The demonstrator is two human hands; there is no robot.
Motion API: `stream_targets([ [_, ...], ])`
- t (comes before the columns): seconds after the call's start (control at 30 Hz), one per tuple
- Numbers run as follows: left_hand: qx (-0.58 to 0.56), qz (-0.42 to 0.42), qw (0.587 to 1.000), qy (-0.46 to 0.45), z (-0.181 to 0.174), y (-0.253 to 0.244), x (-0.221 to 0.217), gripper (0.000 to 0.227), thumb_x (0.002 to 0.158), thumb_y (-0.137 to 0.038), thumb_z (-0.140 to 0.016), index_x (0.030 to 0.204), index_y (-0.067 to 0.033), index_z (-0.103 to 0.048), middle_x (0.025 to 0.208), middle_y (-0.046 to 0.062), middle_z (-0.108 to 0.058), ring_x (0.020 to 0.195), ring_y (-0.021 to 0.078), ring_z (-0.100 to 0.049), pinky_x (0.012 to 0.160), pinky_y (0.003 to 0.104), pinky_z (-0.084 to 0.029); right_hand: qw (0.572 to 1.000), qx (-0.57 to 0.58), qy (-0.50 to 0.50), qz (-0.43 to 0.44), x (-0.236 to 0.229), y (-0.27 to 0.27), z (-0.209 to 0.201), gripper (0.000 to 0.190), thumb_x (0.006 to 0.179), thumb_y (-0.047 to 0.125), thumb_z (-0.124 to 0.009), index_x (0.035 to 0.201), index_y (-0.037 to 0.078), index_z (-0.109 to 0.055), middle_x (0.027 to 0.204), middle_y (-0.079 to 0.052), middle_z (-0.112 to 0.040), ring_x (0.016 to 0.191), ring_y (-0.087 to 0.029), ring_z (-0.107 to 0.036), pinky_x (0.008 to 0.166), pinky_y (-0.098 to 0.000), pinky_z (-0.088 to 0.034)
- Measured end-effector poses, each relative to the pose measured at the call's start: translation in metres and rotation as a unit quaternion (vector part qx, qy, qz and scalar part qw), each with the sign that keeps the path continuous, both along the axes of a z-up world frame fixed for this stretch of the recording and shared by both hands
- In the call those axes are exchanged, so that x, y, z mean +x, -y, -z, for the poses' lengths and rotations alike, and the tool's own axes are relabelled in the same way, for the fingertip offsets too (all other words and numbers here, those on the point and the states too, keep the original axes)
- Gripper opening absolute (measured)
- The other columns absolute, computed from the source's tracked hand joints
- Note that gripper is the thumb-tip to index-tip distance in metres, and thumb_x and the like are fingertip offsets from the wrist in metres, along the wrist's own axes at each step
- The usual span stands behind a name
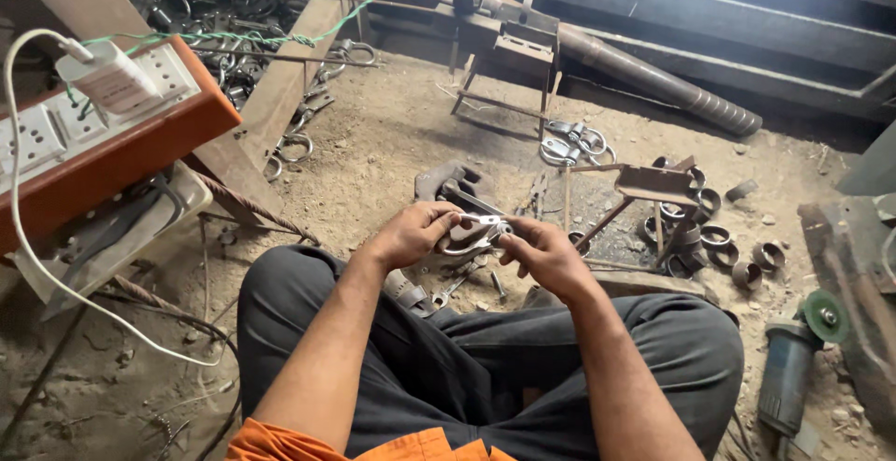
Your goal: The person sits on the floor and assembles a metal shackle by inserting a pin into a metal ring and a flat plate. They use a hammer to tap the pin into place and a wrench to tighten the assembly.
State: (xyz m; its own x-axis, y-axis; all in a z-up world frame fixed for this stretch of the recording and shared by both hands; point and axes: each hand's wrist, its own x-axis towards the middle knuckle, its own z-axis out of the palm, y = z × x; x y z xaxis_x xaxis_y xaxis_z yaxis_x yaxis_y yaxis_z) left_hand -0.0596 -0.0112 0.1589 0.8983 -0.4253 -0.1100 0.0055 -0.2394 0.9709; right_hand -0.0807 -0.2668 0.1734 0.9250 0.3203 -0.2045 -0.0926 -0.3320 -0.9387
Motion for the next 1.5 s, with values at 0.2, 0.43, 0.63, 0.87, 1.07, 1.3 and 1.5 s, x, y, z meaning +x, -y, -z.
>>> stream_targets([
  [0.2, -0.003, 0.065, 0.998, 0.025, 0.003, 0.003, 0.000, 0.027, 0.105, -0.024, -0.058, 0.107, -0.0038, -0.076, 0.090, 0.002, -0.076, 0.080, 0.0090, -0.064, 0.071, 0.027, -0.053, 0.995, -0.027, -0.038, -0.093, -0.004, -0.003, -0.001, 0.026, 0.097, 0.019, -0.068, 0.116, 0.000, -0.072, 0.085, 0.003, -0.071, 0.073, -0.006, -0.064, 0.055, -0.0238, -0.050],
  [0.43, 0.025, 0.021, 0.999, -0.004, 0.000, 0.004, 0.001, 0.023, 0.100, -0.023, -0.063, 0.107, -0.0061, -0.077, 0.087, 0.001, -0.077, 0.076, 0.0077, -0.068, 0.068, 0.026, -0.055, 0.994, -0.019, -0.053, -0.093, -0.010, -0.012, -0.011, 0.037, 0.091, 0.013, -0.073, 0.126, 0.005, -0.068, 0.083, -0.001, -0.071, 0.069, -0.006, -0.063, 0.054, -0.0234, -0.048],
  [0.63, -0.024, -0.001, 1.000, -0.004, 0.006, -0.001, 0.004, 0.022, 0.101, -0.021, -0.066, 0.103, -0.0035, -0.080, 0.076, 0.002, -0.072, 0.064, 0.0063, -0.059, 0.057, 0.026, -0.049, 0.993, 0.038, -0.046, -0.106, -0.009, -0.013, -0.004, 0.050, 0.083, 0.003, -0.079, 0.131, 0.001, -0.063, 0.089, -0.001, -0.073, 0.074, -0.007, -0.062, 0.060, -0.0235, -0.049],
  [0.87, 0.081, -0.105, 0.989, 0.064, -0.014, 0.005, -0.004, 0.025, 0.090, -0.032, -0.075, 0.097, -0.0086, -0.082, 0.077, 0.006, -0.078, 0.065, 0.0114, -0.071, 0.059, 0.029, -0.054, 0.984, 0.100, -0.061, -0.135, -0.006, -0.007, 0.006, 0.047, 0.088, 0.005, -0.075, 0.133, -0.001, -0.064, 0.089, 0.000, -0.071, 0.072, -0.005, -0.059, 0.060, -0.0220, -0.048],
  [1.07, 0.075, -0.135, 0.977, 0.146, -0.013, 0.010, -0.006, 0.027, 0.089, -0.035, -0.075, 0.097, -0.0105, -0.081, 0.083, 0.008, -0.080, 0.070, 0.0160, -0.075, 0.063, 0.032, -0.056, 0.977, 0.131, -0.087, -0.145, -0.004, -0.007, 0.009, 0.051, 0.089, 0.010, -0.075, 0.137, 0.001, -0.060, 0.086, -0.001, -0.071, 0.068, -0.006, -0.062, 0.056, -0.0218, -0.049],
  [1.3, 0.082, -0.134, 0.978, 0.136, -0.009, 0.012, -0.004, 0.025, 0.089, -0.035, -0.074, 0.096, -0.0123, -0.082, 0.084, 0.006, -0.080, 0.071, 0.0153, -0.075, 0.062, 0.031, -0.057, 0.988, 0.056, -0.100, -0.102, -0.009, -0.014, 0.000, 0.056, 0.088, 0.017, -0.076, 0.140, 0.003, -0.059, 0.077, -0.005, -0.074, 0.062, -0.008, -0.067, 0.049, -0.0228, -0.048],
  [1.5, 0.063, -0.143, 0.976, 0.151, -0.006, 0.009, -0.002, 0.025, 0.089, -0.034, -0.076, 0.095, -0.0101, -0.081, 0.080, 0.007, -0.079, 0.069, 0.0149, -0.073, 0.061, 0.032, -0.055, 0.985, 0.082, -0.107, -0.109, -0.007, -0.015, 0.002, 0.056, 0.088, 0.018, -0.076, 0.140, 0.004, -0.058, 0.079, -0.002, -0.072, 0.063, -0.008, -0.067, 0.049, -0.0218, -0.047],
])
